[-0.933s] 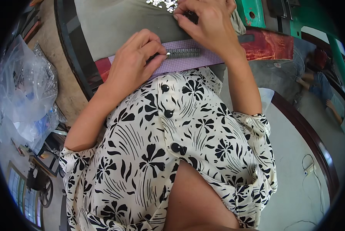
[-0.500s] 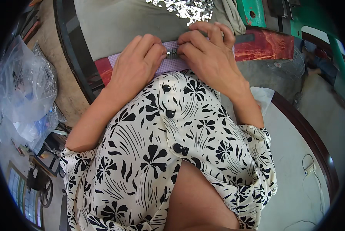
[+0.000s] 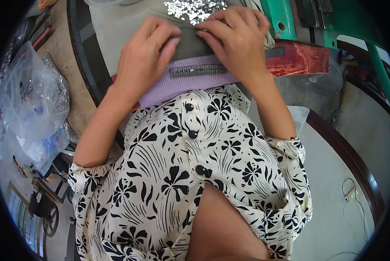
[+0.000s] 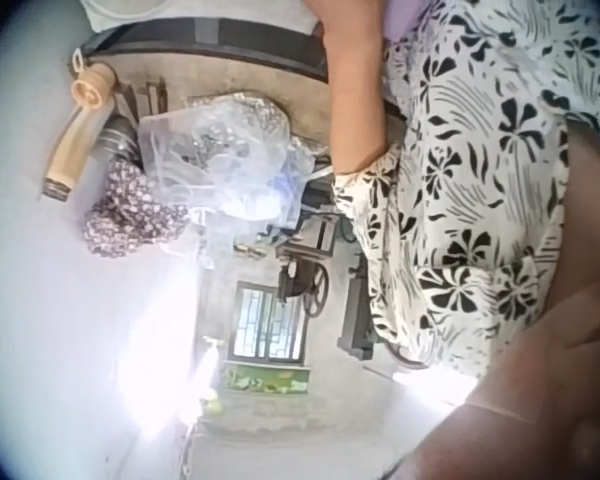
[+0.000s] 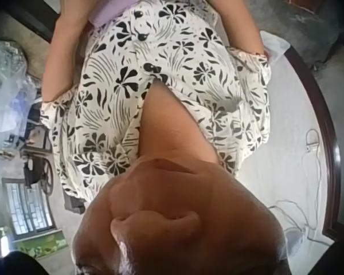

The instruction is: Manually assembling small metal components onto a strip and using a press machine.

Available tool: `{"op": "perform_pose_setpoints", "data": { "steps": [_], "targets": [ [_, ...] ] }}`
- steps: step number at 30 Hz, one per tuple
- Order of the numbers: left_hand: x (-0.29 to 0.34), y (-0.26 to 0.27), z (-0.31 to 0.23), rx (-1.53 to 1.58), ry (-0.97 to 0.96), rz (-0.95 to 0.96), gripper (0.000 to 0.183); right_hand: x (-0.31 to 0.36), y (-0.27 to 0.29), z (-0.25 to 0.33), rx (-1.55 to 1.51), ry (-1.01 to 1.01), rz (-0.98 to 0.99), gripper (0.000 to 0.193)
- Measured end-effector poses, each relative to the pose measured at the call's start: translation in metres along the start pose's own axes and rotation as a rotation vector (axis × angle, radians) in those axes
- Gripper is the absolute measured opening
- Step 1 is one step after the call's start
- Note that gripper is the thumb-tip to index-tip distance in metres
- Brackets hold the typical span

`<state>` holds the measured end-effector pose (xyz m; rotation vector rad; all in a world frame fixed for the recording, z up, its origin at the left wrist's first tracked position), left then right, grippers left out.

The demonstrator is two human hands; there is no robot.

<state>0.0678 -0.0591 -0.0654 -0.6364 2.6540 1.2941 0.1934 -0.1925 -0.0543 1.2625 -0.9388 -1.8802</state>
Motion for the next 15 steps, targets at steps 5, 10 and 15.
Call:
{"op": "perform_pose_setpoints", "data": {
  "steps": [5, 10, 15],
  "targets": [
    [-0.026, -0.012, 0.015, -0.096, -0.016, -0.023, 0.015, -0.021, -0.011, -0.002, -0.141, -0.086, 0.104, 0.012],
    [-0.032, -0.017, 0.022, -0.099, 0.046, 0.070, 0.013, -0.003, -0.005, -0.005, -0.076, 0.021, 0.110, 0.011],
    [-0.036, -0.018, 0.024, -0.095, 0.157, 0.118, 0.014, 0.012, 0.010, -0.017, -0.117, -0.079, 0.078, 0.014]
  ]
}}
Point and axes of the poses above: each hand's wrist, its own x-axis away from the middle knuckle, its own y-axis out of the back of the hand, z = x × y, the point moved 4 cm from there along -x, towards the middle knuckle, and after that the axes turned 4 degrees about -x, right-handed, at the moved point
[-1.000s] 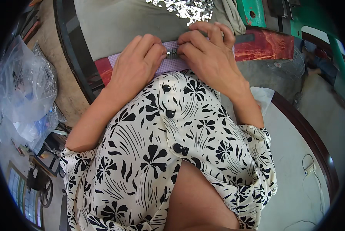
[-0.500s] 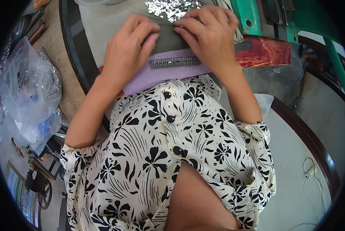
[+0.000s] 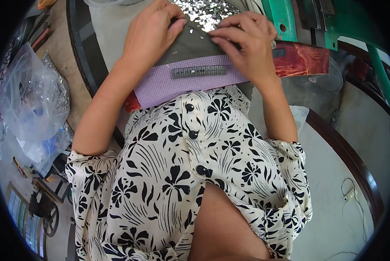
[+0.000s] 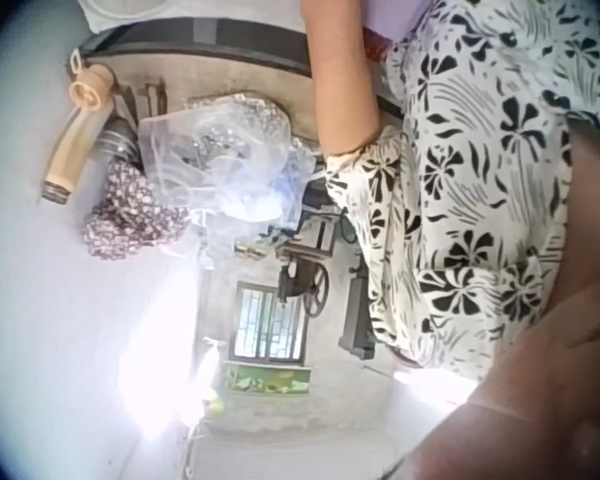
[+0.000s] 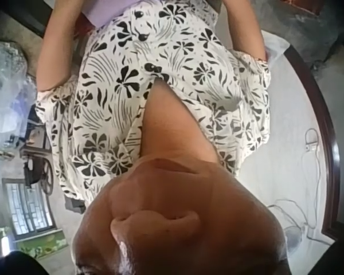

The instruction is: Manually assembling small metal components onto a strip and using a press machine.

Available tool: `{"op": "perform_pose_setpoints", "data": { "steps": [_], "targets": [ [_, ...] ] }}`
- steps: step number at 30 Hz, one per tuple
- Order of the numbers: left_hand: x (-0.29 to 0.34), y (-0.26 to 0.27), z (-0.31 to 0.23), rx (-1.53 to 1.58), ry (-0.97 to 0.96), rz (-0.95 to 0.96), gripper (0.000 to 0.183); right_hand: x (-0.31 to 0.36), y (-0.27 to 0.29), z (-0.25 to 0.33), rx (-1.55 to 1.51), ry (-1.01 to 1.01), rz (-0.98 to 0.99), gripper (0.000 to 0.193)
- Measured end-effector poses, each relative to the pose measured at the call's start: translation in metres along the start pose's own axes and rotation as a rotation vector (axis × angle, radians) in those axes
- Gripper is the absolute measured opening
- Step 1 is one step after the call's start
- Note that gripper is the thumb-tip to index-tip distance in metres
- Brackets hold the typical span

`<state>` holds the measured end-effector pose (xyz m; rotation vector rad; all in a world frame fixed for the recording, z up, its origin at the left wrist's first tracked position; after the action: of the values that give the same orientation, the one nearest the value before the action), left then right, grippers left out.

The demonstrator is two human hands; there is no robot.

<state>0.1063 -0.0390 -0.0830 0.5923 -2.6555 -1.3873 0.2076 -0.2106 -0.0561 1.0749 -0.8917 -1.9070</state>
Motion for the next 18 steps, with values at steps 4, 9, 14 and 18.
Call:
{"op": "perform_pose_setpoints", "data": {
  "steps": [4, 9, 14, 18],
  "targets": [
    [0.004, 0.000, 0.002, 0.006, -0.003, -0.028, 0.014, 0.001, 0.004, -0.002, -0.007, -0.035, 0.006, 0.013],
    [0.010, 0.001, 0.001, 0.052, 0.043, -0.011, 0.015, -0.004, -0.002, 0.006, -0.004, 0.035, 0.044, 0.012],
    [0.005, 0.001, 0.006, -0.006, 0.020, -0.038, 0.017, -0.022, 0.002, 0.019, -0.056, -0.006, 0.142, 0.012],
    [0.006, 0.001, 0.007, -0.045, 0.023, -0.050, 0.016, -0.021, -0.003, 0.018, -0.065, -0.050, 0.123, 0.010]
  ]
}}
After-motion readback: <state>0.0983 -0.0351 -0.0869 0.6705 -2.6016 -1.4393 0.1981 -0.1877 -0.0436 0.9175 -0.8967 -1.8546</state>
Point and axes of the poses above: each hand's wrist, its own x-axis away from the middle knuckle, its own y-axis out of the back of the hand, z = x × y, the point moved 4 cm from there along -x, towards the middle knuckle, and after that the axes turned 4 degrees about -x, right-handed, at the moved point
